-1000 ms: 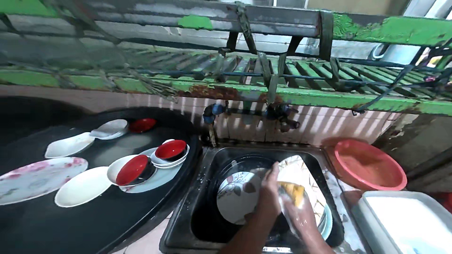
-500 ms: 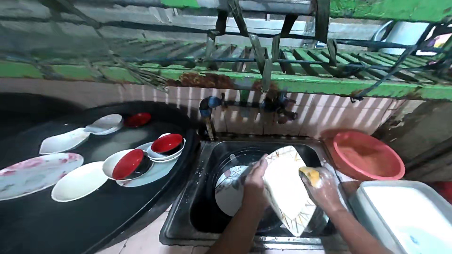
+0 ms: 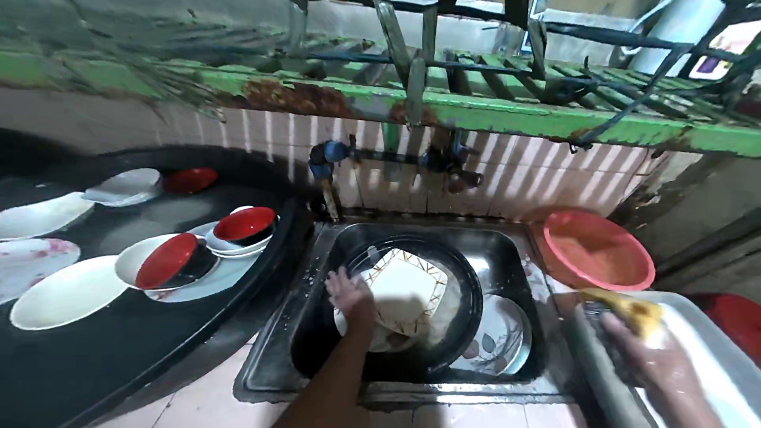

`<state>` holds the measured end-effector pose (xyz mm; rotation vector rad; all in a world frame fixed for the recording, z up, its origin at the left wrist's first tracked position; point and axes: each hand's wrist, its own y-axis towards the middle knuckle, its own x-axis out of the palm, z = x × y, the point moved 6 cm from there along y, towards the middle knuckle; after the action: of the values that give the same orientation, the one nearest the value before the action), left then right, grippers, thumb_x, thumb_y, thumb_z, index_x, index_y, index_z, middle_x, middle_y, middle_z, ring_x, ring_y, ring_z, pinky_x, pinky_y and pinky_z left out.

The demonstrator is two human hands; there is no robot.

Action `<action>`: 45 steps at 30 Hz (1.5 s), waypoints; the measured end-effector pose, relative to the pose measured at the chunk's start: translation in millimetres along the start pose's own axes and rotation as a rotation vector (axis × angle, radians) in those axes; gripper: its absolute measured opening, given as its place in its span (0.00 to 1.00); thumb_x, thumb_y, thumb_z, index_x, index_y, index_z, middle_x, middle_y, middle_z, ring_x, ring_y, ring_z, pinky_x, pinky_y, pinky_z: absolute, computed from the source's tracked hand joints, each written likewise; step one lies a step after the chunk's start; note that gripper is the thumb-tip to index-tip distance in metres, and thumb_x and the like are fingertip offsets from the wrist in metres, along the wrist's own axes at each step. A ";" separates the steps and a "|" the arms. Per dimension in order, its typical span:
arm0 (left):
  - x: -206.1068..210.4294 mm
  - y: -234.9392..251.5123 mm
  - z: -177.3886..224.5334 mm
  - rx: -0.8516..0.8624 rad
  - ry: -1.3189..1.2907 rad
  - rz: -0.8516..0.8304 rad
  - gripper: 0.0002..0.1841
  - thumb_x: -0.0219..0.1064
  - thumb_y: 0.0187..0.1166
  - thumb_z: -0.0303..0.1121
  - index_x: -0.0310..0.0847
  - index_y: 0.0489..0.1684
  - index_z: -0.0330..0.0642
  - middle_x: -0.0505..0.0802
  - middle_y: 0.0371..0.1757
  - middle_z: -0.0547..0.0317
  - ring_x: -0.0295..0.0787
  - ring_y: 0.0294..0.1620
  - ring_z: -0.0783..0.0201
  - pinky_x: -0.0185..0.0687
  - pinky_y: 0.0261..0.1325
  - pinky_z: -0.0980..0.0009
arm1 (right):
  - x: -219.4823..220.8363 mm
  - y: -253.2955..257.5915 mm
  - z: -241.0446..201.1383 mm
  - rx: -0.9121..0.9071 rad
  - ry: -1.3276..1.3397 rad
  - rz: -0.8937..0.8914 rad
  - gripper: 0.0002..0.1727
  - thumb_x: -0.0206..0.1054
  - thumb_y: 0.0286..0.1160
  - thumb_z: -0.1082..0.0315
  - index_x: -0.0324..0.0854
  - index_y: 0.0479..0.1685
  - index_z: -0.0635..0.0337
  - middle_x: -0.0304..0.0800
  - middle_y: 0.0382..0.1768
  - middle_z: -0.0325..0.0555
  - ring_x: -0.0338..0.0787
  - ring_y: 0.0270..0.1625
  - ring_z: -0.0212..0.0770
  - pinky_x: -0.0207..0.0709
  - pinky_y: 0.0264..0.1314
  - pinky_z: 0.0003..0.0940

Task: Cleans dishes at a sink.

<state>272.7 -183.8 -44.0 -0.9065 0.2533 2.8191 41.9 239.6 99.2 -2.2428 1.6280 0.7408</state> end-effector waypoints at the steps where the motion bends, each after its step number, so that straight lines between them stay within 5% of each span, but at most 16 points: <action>1: 14.1 -16.5 18.0 0.136 0.006 -0.033 0.30 0.59 0.88 0.34 0.60 0.86 0.25 0.62 0.88 0.24 0.54 0.90 0.30 0.53 0.89 0.38 | -25.2 6.8 20.9 0.003 -0.049 0.052 0.30 0.70 0.75 0.56 0.75 0.74 0.65 0.90 0.54 0.57 0.92 0.48 0.46 0.87 0.53 0.52; 3: 60.5 -73.4 70.5 0.329 -0.086 -0.252 0.33 0.60 0.86 0.34 0.56 0.89 0.27 0.61 0.91 0.31 0.56 0.92 0.40 0.56 0.91 0.47 | -58.4 11.9 63.5 -0.009 -0.181 0.104 0.30 0.70 0.76 0.58 0.75 0.73 0.67 0.87 0.60 0.65 0.90 0.56 0.55 0.83 0.61 0.58; 5: 112.4 -145.6 126.5 0.376 -0.099 -0.697 0.43 0.68 0.77 0.31 0.47 0.94 0.36 0.57 0.94 0.40 0.53 0.94 0.49 0.56 0.92 0.51 | -69.8 6.9 88.3 -0.093 -0.356 0.096 0.26 0.72 0.76 0.65 0.77 0.69 0.75 0.84 0.62 0.75 0.87 0.64 0.67 0.77 0.70 0.64; 7: 161.6 -210.0 140.6 0.417 0.176 -1.054 0.53 0.73 0.70 0.34 0.38 0.97 0.41 0.48 0.97 0.47 0.40 0.97 0.48 0.44 0.94 0.45 | -65.3 -0.5 102.8 -0.122 -0.525 0.042 0.25 0.73 0.74 0.63 0.81 0.64 0.75 0.86 0.59 0.76 0.86 0.64 0.72 0.75 0.72 0.66; 9: 191.5 -241.1 120.9 0.331 0.462 -1.203 0.56 0.71 0.70 0.37 0.29 0.98 0.45 0.37 0.98 0.47 0.31 0.97 0.41 0.44 0.89 0.33 | -57.9 -2.1 118.1 -0.058 -0.637 -0.034 0.28 0.73 0.75 0.56 0.82 0.64 0.71 0.86 0.61 0.74 0.84 0.67 0.72 0.73 0.74 0.67; 12: 201.5 -243.9 101.6 0.253 0.577 -1.203 0.54 0.70 0.73 0.34 0.30 0.96 0.37 0.39 0.97 0.39 0.37 0.96 0.34 0.53 0.86 0.32 | -60.9 0.8 134.9 0.023 -0.632 -0.019 0.27 0.73 0.74 0.59 0.81 0.65 0.73 0.84 0.62 0.77 0.82 0.68 0.75 0.72 0.74 0.69; 16: 183.9 -232.3 123.1 0.293 0.403 -1.108 0.39 0.57 0.84 0.31 0.41 0.95 0.34 0.55 0.94 0.38 0.50 0.94 0.42 0.53 0.90 0.43 | -78.0 -1.7 131.9 0.126 -0.281 0.165 0.33 0.71 0.78 0.60 0.70 0.75 0.76 0.80 0.69 0.74 0.82 0.72 0.63 0.72 0.79 0.57; 20: 129.4 -201.4 163.9 0.130 -0.104 -1.118 0.33 0.53 0.88 0.27 0.45 0.94 0.35 0.66 0.89 0.38 0.66 0.88 0.51 0.62 0.88 0.57 | -51.9 4.1 63.5 0.019 -0.051 0.221 0.34 0.73 0.76 0.60 0.70 0.77 0.73 0.81 0.70 0.69 0.84 0.71 0.57 0.76 0.76 0.54; 22: 100.6 -189.7 184.7 -0.092 -0.441 -1.109 0.31 0.54 0.84 0.21 0.54 0.90 0.36 0.78 0.78 0.38 0.80 0.73 0.52 0.78 0.72 0.56 | -20.1 6.8 19.7 -0.061 0.030 0.186 0.33 0.73 0.75 0.62 0.72 0.76 0.72 0.83 0.67 0.66 0.87 0.66 0.53 0.80 0.71 0.50; 25: 57.5 -186.6 212.9 -0.233 -0.660 -1.129 0.35 0.53 0.74 0.13 0.58 0.87 0.39 0.81 0.75 0.44 0.83 0.70 0.59 0.82 0.68 0.60 | 44.1 3.2 -41.2 -0.319 0.071 0.148 0.31 0.77 0.68 0.64 0.77 0.67 0.77 0.86 0.63 0.67 0.87 0.66 0.53 0.80 0.73 0.47; 28: 24.8 -183.7 218.4 -0.225 -0.722 -1.104 0.33 0.53 0.72 0.10 0.62 0.83 0.35 0.84 0.68 0.47 0.84 0.63 0.64 0.82 0.62 0.66 | 91.1 -0.2 -86.3 -0.487 0.005 0.143 0.29 0.77 0.63 0.58 0.85 0.59 0.72 0.90 0.58 0.65 0.88 0.65 0.59 0.78 0.73 0.55; 33: -10.6 -158.8 188.6 -0.146 -0.800 -1.086 0.38 0.57 0.55 0.15 0.68 0.78 0.34 0.89 0.62 0.48 0.90 0.58 0.64 0.89 0.58 0.62 | 102.5 56.6 -62.6 0.015 0.128 0.065 0.24 0.69 0.80 0.61 0.77 0.68 0.69 0.87 0.55 0.65 0.88 0.55 0.57 0.80 0.60 0.61; 36: -7.5 -139.4 173.6 -0.168 -0.722 -1.072 0.40 0.56 0.57 0.14 0.65 0.82 0.35 0.87 0.67 0.46 0.87 0.62 0.63 0.86 0.61 0.62 | 139.5 12.5 -101.4 -0.270 0.034 0.049 0.27 0.74 0.72 0.60 0.82 0.63 0.73 0.88 0.59 0.67 0.87 0.65 0.60 0.78 0.73 0.57; 38: -11.0 -128.0 164.3 -0.158 -0.644 -1.045 0.41 0.56 0.60 0.13 0.60 0.85 0.33 0.84 0.70 0.44 0.84 0.65 0.63 0.82 0.64 0.63 | 162.7 -13.7 -125.4 -0.530 -0.004 0.094 0.25 0.76 0.64 0.54 0.90 0.53 0.67 0.92 0.54 0.61 0.89 0.63 0.60 0.79 0.71 0.56; 43: -32.7 -121.9 161.2 -0.265 -0.744 -1.022 0.38 0.58 0.58 0.13 0.68 0.80 0.37 0.88 0.64 0.47 0.89 0.58 0.62 0.89 0.56 0.62 | 147.6 54.5 -66.8 0.021 0.163 0.034 0.25 0.69 0.80 0.60 0.78 0.66 0.72 0.88 0.51 0.66 0.88 0.52 0.57 0.80 0.59 0.60; 45: -24.7 -119.6 162.2 -0.352 -0.916 -0.986 0.28 0.58 0.73 0.19 0.70 0.78 0.35 0.91 0.59 0.46 0.92 0.55 0.59 0.91 0.55 0.60 | 145.8 47.4 -64.8 0.033 0.186 0.095 0.25 0.71 0.79 0.61 0.77 0.68 0.70 0.88 0.54 0.65 0.89 0.54 0.56 0.81 0.60 0.58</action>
<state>227.0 -35.9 87.4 0.2761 -0.6384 2.0223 47.7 74.7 76.7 -2.2830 1.8284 0.5368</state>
